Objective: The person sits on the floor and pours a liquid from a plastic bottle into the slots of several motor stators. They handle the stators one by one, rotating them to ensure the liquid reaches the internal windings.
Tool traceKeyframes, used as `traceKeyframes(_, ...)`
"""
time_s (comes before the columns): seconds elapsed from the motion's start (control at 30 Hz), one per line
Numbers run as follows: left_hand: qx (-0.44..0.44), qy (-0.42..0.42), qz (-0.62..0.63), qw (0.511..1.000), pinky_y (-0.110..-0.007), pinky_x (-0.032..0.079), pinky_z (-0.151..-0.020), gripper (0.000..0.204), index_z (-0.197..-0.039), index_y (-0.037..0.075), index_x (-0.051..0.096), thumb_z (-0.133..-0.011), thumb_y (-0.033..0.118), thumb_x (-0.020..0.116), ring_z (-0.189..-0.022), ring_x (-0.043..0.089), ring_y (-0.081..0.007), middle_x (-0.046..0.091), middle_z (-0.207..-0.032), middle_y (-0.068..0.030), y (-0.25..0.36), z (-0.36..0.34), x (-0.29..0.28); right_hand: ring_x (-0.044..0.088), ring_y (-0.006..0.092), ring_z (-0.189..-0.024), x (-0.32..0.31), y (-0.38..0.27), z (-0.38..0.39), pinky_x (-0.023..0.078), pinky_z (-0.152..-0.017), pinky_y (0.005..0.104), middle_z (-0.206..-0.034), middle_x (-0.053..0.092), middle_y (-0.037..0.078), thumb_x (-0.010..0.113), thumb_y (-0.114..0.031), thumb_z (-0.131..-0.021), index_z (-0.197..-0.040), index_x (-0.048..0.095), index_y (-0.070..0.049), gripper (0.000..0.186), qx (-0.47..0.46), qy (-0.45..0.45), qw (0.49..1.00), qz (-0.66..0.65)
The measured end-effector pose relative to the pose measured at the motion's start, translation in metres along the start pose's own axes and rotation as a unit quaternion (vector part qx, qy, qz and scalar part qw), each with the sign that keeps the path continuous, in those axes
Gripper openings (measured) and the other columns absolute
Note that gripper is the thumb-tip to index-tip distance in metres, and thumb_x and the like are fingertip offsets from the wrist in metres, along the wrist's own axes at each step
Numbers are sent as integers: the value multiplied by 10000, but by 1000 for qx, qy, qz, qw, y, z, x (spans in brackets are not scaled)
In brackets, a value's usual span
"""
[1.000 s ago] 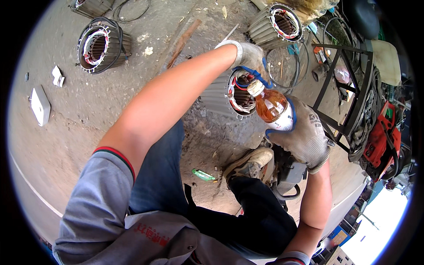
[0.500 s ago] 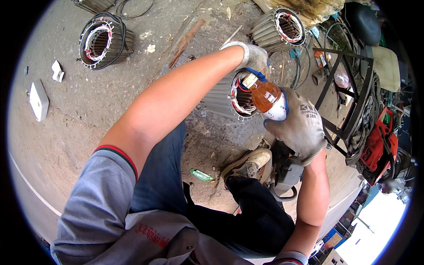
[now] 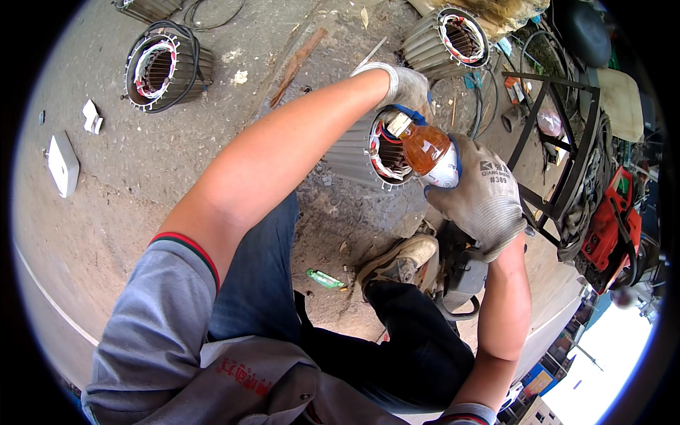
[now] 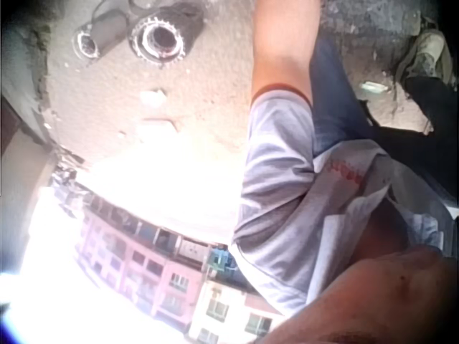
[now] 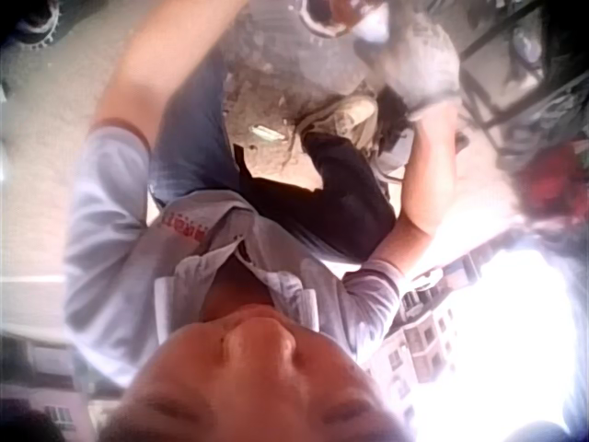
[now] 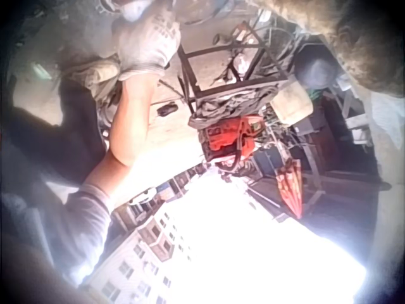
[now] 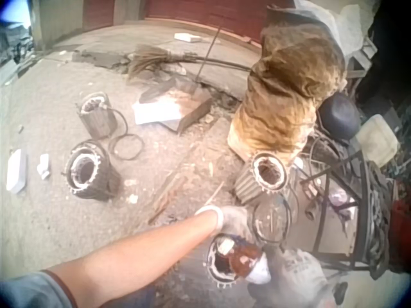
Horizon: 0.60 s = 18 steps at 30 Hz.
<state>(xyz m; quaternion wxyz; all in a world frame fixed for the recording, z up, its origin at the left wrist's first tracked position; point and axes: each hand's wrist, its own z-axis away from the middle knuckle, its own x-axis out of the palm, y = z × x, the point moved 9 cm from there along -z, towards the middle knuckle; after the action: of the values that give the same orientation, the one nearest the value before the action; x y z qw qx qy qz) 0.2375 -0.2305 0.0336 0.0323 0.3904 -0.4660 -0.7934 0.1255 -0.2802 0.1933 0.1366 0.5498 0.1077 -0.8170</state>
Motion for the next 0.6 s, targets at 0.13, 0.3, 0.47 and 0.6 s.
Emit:
traceKeyframes(0.13, -1, -2, 29, 1000, -414, 593, -759, 582, -1015, 0, 800, -733, 502, 880, -788, 728, -277, 786, -953, -195, -5, -4, 2, 681, 431, -1118, 4, 3, 1, 534, -997, 486, -1168, 707, 263, 786, -253, -699, -1361, 616, -34, 717, 19, -32, 999, -7)
traceKeyframes(0.3, -13, 5, 54, 998, -428, 595, -774, 648, -1006, -22, 795, -698, 541, 892, -808, 733, -303, 787, -987, -214, -7, 0, 0, 700, 442, -1033, -1, -5, 3, 557, -937, 504, -1072, 723, 272, 788, -209, -714, -1225, 639, -3, 571, -8, 5, 1000, 1)
traceKeyframes(0.47, 0, -4, 38, 999, -418, 584, -809, 685, -1004, -26, 793, -689, 574, 890, -822, 723, -290, 784, -969, -215, 0, 1, -1, 705, 439, -1017, 0, -5, 7, 558, -929, 503, -1048, 726, 269, 786, -215, -712, -1207, 647, -10, 554, 1, -22, 1000, 2)
traceKeyframes(0.6, -8, -6, 61, 998, -414, 580, -827, 688, -1012, -13, 798, -698, 593, 879, -838, 724, -293, 782, -985, -218, -3, 7, -1, 709, 437, -1003, 2, -8, 7, 559, -922, 500, -1030, 730, 262, 784, -211, -709, -1202, 654, -13, 547, -23, -4, 1000, 0)
